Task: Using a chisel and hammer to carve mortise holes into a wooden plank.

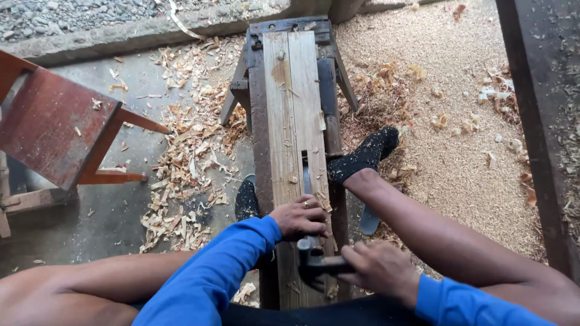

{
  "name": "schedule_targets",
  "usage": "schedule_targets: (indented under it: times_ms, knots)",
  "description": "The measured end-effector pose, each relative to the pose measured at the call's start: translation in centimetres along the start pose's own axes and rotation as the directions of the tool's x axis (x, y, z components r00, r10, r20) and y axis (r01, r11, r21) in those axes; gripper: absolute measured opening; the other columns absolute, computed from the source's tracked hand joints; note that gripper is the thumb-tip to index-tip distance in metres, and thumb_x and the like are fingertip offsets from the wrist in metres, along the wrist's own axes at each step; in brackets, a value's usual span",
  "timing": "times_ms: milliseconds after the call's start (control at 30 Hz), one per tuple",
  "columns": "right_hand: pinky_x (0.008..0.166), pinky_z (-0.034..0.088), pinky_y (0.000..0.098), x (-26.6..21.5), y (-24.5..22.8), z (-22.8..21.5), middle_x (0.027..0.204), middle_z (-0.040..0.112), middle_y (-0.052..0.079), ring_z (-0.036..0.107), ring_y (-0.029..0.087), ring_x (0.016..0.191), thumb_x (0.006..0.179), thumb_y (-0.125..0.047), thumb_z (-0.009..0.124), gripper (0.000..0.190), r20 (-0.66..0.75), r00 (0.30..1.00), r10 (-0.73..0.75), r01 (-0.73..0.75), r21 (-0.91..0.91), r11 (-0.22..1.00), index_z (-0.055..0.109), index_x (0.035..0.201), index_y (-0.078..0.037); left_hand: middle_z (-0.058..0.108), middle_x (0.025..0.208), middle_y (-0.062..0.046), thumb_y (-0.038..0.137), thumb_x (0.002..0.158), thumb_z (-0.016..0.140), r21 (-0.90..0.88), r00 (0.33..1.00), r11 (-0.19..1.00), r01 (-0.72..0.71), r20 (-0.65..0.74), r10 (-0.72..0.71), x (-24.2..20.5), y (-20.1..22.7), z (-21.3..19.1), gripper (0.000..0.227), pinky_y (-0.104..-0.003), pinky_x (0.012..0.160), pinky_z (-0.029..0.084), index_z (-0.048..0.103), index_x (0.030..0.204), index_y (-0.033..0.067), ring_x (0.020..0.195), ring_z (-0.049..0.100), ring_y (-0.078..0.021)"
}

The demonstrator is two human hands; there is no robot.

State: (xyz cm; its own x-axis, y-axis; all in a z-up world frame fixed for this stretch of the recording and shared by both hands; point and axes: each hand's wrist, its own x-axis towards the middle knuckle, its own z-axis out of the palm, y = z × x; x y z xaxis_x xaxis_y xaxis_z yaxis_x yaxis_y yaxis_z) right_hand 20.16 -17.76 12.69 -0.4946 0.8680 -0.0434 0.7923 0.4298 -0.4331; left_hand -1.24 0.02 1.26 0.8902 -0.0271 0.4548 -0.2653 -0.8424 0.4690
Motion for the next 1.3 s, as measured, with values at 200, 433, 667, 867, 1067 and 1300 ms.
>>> schedule_targets:
  times_ms: [200, 433, 667, 867, 1067, 1300]
  knots:
    - [0.055, 0.053, 0.0396, -1.3, 0.3, 2.8, 0.075, 0.062, 0.005, 0.067, 0.024, 0.066, 0.088, -0.034, 0.074, 0.032, 0.107, 0.96, -0.26, 0.26, 0.014, 0.965, 0.059, 0.1, -0.009, 0.063, 0.117, -0.001, 0.033, 0.091, 0.071, -0.022, 1.0, 0.999, 0.028, 0.001, -0.028, -0.7, 1.0, 1.0, 0.023, -0.041, 0.108, 0.043, 0.064, 0.109, 0.0218, 0.114, 0.058, -0.0245]
    - [0.058, 0.054, 0.0371, -2.4, -0.5, 2.9, 0.081, 0.063, 0.006, 0.068, 0.024, 0.07, 0.08, -0.038, 0.075, 0.038, 0.01, 0.993, -0.117, 0.116, 0.059, 0.991, 0.06, 0.101, -0.01, 0.062, 0.112, -0.001, 0.032, 0.089, 0.07, 0.011, 1.0, 1.0, 0.026, 0.013, -0.026, -0.9, 0.6, 1.9, 0.023, -0.041, 0.108, 0.042, 0.063, 0.108, 0.0203, 0.115, 0.059, -0.0253]
    - [0.061, 0.053, 0.0445, 0.6, 0.5, 1.1, 0.08, 0.065, 0.009, 0.069, 0.03, 0.069, 0.073, -0.043, 0.081, 0.043, 0.086, 0.996, 0.034, -0.039, 0.051, 0.998, 0.059, 0.094, -0.013, 0.061, 0.111, -0.002, 0.033, 0.093, 0.07, -0.009, 0.999, 0.999, 0.04, 0.015, -0.04, 0.1, -0.8, 0.7, 0.023, -0.043, 0.11, 0.043, 0.061, 0.107, 0.0168, 0.115, 0.059, -0.0251]
    - [0.053, 0.052, 0.0472, 0.0, -2.4, -2.9, 0.071, 0.066, 0.012, 0.069, 0.034, 0.064, 0.072, -0.038, 0.085, 0.04, 0.015, 0.904, 0.427, -0.409, 0.323, 0.854, 0.06, 0.085, -0.009, 0.063, 0.099, -0.002, 0.026, 0.089, 0.073, -0.162, 0.988, 0.979, 0.124, -0.072, -0.137, 4.2, -2.2, -3.8, 0.016, -0.041, 0.093, 0.05, 0.062, 0.098, 0.0181, 0.1, 0.063, -0.0231]
    - [0.048, 0.05, 0.0397, -0.6, -3.1, -2.6, 0.058, 0.063, 0.012, 0.064, 0.024, 0.051, 0.073, -0.025, 0.084, 0.031, 0.022, 0.748, 0.664, -0.547, 0.588, 0.596, 0.062, 0.077, -0.005, 0.059, 0.072, -0.002, 0.018, 0.102, 0.068, -0.684, 0.036, 0.728, -0.046, -0.73, -0.683, 11.1, -11.4, -17.1, 0.016, -0.032, 0.061, 0.057, 0.056, 0.091, 0.0135, 0.063, 0.062, -0.0135]
    - [0.048, 0.051, 0.0275, 0.4, -1.7, -3.1, 0.063, 0.073, 0.002, 0.063, 0.006, 0.054, 0.084, -0.017, 0.077, 0.018, 0.013, 0.653, 0.757, -0.474, 0.786, 0.396, 0.073, 0.095, -0.004, 0.054, 0.073, 0.004, 0.03, 0.096, 0.082, -0.61, 0.447, 0.745, 0.271, -0.605, -0.659, 13.1, -5.5, -14.1, 0.035, -0.026, 0.058, 0.045, 0.057, 0.085, 0.0086, 0.064, 0.054, -0.008]
